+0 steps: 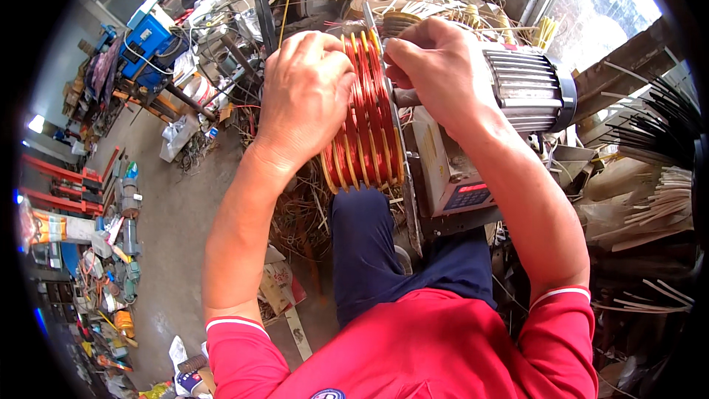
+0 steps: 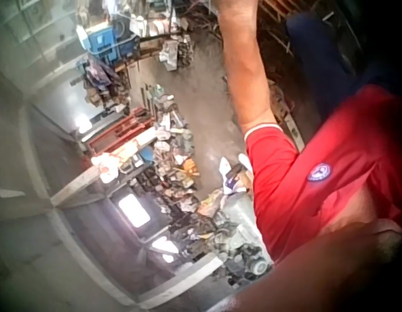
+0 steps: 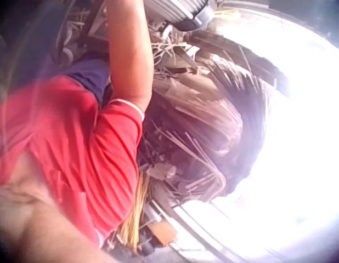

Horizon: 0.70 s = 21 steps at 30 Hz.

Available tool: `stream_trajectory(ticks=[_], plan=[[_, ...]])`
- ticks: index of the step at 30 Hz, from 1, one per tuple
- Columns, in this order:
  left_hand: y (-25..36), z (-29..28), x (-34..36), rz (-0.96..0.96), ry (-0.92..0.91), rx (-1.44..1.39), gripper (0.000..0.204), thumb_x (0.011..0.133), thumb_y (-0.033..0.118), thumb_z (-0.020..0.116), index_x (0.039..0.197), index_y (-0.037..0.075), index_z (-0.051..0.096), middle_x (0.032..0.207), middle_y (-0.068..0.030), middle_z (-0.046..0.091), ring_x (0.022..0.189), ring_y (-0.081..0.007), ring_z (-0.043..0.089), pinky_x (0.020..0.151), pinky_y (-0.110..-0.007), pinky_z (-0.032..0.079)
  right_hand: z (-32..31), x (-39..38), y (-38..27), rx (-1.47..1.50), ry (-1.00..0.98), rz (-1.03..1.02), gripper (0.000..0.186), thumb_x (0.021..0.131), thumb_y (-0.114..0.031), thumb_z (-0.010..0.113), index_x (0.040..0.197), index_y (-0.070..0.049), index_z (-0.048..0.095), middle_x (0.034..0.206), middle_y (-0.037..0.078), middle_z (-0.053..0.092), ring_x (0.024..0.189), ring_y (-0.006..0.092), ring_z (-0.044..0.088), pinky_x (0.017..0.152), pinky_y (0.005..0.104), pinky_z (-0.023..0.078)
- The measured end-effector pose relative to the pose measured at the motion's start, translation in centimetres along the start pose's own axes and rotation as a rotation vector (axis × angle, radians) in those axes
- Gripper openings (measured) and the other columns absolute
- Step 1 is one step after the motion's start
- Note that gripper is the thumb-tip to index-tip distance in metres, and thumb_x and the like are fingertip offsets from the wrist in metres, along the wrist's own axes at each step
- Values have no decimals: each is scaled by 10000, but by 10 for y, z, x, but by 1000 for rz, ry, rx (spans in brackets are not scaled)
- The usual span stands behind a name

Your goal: The person winds copper wire onto a wooden former using a motorized coil winding machine. They use pliers to cut the wire and tie off the coil with a thin string. Finally, they remove the completed coil from the machine and place it on a nearby table.

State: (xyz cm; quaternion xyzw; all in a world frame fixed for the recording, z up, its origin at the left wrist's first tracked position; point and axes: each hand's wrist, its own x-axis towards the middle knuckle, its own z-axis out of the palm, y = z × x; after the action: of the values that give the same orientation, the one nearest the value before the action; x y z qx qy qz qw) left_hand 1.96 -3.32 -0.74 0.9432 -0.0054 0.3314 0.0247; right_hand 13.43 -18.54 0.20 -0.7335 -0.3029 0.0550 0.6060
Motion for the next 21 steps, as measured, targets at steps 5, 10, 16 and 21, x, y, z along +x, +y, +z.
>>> stream_trajectory(ticks=[5, 10, 16, 21], plan=[[-2, 5, -10, -191, 34, -312, 76, 845, 70, 671, 838, -1, 697, 1184, -136, 648, 1131, -309, 579, 964, -394, 474, 7, -4, -6, -272, -60, -241, 207, 867, -175, 656, 901, 21, 713, 837, 251, 706, 833, 401, 714, 796, 439, 566], [9, -11, -8, -326, 83, -501, 121, 866, 106, 707, 882, -11, 737, 1164, -132, 677, 1062, -263, 653, 926, -356, 499, 18, -2, 4, -291, -165, -362, 183, 855, -159, 678, 894, 18, 704, 817, 233, 704, 816, 377, 715, 770, 434, 561], [9, -9, -11, -325, 108, -508, 140, 851, 121, 725, 893, -11, 746, 1160, -128, 677, 1016, -251, 650, 916, -354, 502, 19, -10, 3, -313, -307, -416, 171, 821, -121, 664, 871, 40, 696, 821, 258, 694, 834, 411, 704, 768, 462, 558], [9, -10, -17, -221, 138, -301, 162, 859, 184, 742, 878, 24, 759, 1184, -127, 656, 1176, -316, 554, 996, -423, 453, 17, -5, -1, -357, -289, -349, 170, 829, -136, 670, 902, 16, 698, 847, 239, 704, 863, 397, 707, 780, 449, 557]])
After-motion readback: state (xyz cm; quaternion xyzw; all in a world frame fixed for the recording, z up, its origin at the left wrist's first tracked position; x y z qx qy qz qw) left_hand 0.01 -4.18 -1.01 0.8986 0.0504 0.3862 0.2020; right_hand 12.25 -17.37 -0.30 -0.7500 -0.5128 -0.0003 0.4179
